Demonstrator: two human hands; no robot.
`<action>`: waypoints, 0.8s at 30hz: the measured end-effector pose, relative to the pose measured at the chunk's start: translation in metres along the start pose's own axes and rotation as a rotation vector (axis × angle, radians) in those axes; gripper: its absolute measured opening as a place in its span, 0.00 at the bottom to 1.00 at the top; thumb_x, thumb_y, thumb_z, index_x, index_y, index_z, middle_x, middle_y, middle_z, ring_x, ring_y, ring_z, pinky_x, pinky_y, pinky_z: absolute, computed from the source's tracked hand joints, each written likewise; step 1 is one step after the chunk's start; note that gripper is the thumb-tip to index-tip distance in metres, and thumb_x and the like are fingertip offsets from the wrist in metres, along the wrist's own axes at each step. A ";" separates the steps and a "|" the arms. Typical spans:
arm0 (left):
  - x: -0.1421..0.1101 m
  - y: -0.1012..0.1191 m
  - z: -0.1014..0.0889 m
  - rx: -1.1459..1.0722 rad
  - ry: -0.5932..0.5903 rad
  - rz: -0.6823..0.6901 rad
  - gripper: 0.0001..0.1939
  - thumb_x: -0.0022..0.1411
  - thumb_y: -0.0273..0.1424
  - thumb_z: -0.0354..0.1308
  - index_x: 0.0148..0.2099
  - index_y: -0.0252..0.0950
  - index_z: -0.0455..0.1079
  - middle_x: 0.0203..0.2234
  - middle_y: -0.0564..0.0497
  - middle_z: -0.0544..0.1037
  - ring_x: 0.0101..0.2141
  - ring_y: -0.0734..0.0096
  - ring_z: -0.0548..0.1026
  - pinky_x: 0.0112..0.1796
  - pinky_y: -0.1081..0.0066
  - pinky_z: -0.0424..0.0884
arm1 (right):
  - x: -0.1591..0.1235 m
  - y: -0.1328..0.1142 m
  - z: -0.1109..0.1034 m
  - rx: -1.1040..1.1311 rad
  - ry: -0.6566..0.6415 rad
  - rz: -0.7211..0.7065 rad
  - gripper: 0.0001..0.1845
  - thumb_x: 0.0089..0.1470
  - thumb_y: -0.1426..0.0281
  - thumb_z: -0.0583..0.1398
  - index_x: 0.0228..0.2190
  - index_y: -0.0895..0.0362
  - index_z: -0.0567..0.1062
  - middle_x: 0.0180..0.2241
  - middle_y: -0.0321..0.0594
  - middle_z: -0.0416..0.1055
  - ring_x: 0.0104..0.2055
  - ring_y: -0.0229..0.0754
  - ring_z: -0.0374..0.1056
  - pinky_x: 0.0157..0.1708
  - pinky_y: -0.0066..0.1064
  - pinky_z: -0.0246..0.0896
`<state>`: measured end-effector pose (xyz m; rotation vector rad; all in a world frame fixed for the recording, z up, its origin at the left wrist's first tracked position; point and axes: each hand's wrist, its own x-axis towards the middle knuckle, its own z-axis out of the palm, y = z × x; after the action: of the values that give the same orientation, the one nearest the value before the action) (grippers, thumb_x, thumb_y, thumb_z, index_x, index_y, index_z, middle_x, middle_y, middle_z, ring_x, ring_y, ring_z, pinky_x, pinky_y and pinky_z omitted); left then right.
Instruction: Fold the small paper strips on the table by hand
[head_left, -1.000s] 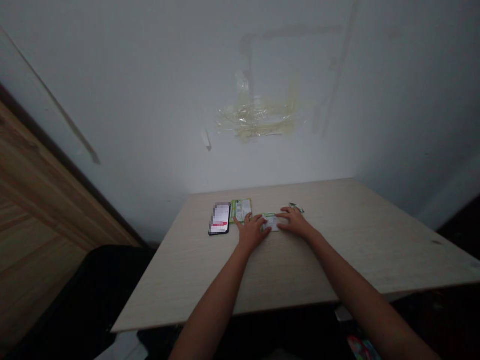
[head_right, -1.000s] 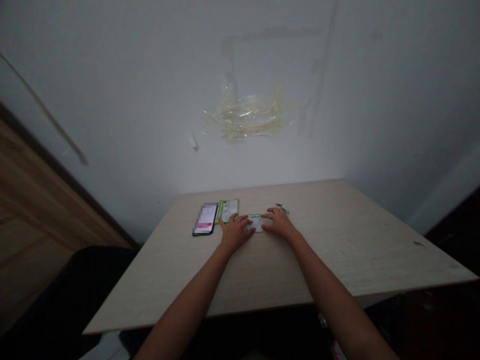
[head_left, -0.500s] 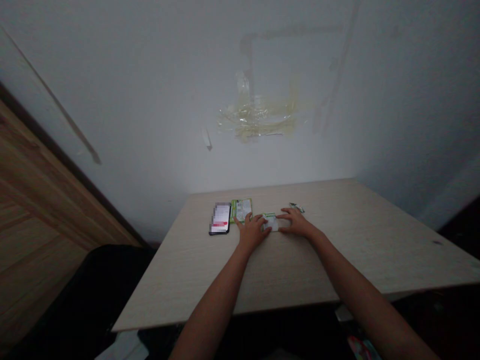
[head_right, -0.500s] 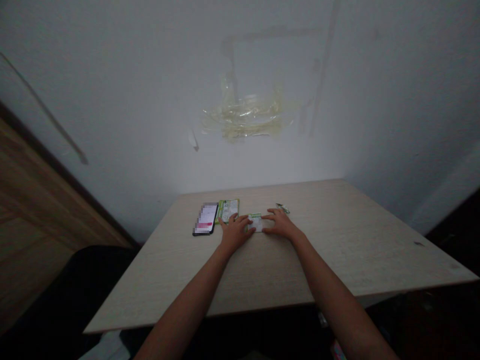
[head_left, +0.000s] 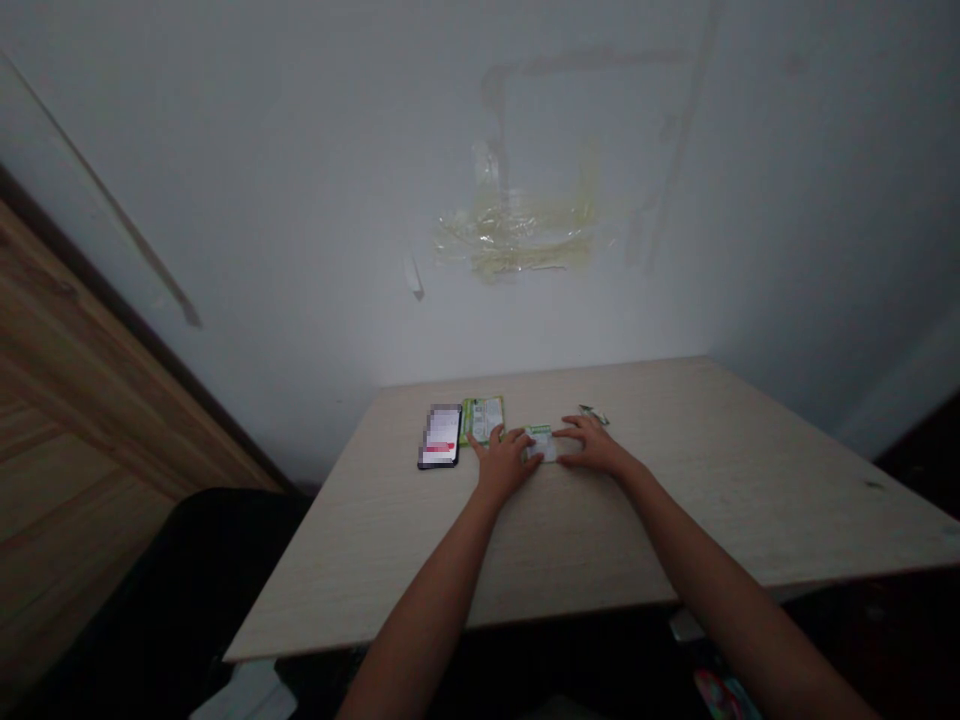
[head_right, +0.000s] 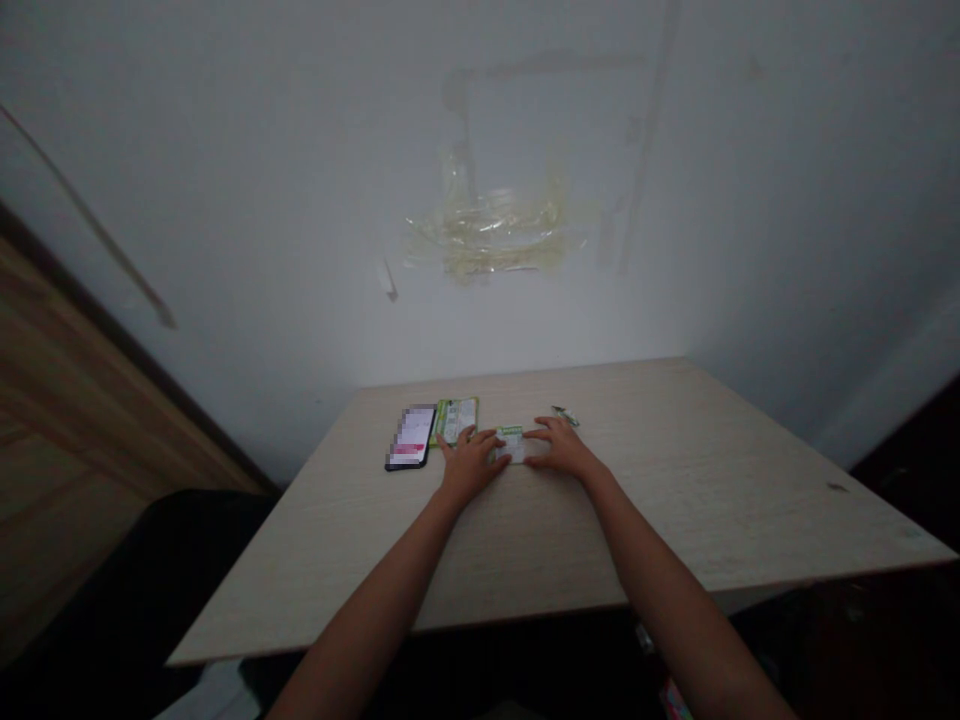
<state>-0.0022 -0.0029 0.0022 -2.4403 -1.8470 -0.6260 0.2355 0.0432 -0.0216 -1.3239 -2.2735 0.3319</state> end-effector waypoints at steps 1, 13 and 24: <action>0.000 0.000 0.000 -0.004 -0.002 0.000 0.17 0.61 0.49 0.57 0.50 0.55 0.73 0.58 0.54 0.73 0.63 0.46 0.58 0.58 0.25 0.35 | 0.000 0.000 0.000 0.011 0.018 -0.003 0.28 0.46 0.56 0.69 0.50 0.49 0.78 0.59 0.50 0.64 0.62 0.56 0.58 0.63 0.54 0.48; 0.000 0.003 -0.004 -0.015 -0.025 -0.020 0.17 0.61 0.49 0.58 0.51 0.55 0.74 0.58 0.54 0.73 0.63 0.46 0.58 0.59 0.26 0.34 | -0.003 -0.009 -0.004 0.105 0.110 -0.059 0.08 0.54 0.63 0.63 0.32 0.49 0.83 0.51 0.42 0.73 0.55 0.49 0.65 0.60 0.48 0.53; -0.001 0.005 -0.009 -0.007 -0.056 -0.026 0.17 0.62 0.49 0.57 0.51 0.54 0.74 0.59 0.53 0.72 0.63 0.46 0.57 0.59 0.26 0.35 | 0.002 -0.010 0.002 0.024 0.161 0.020 0.11 0.57 0.62 0.61 0.36 0.49 0.84 0.50 0.45 0.72 0.55 0.50 0.65 0.60 0.47 0.54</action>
<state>-0.0004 -0.0073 0.0116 -2.4668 -1.9032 -0.5722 0.2261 0.0403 -0.0183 -1.3124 -2.1185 0.2498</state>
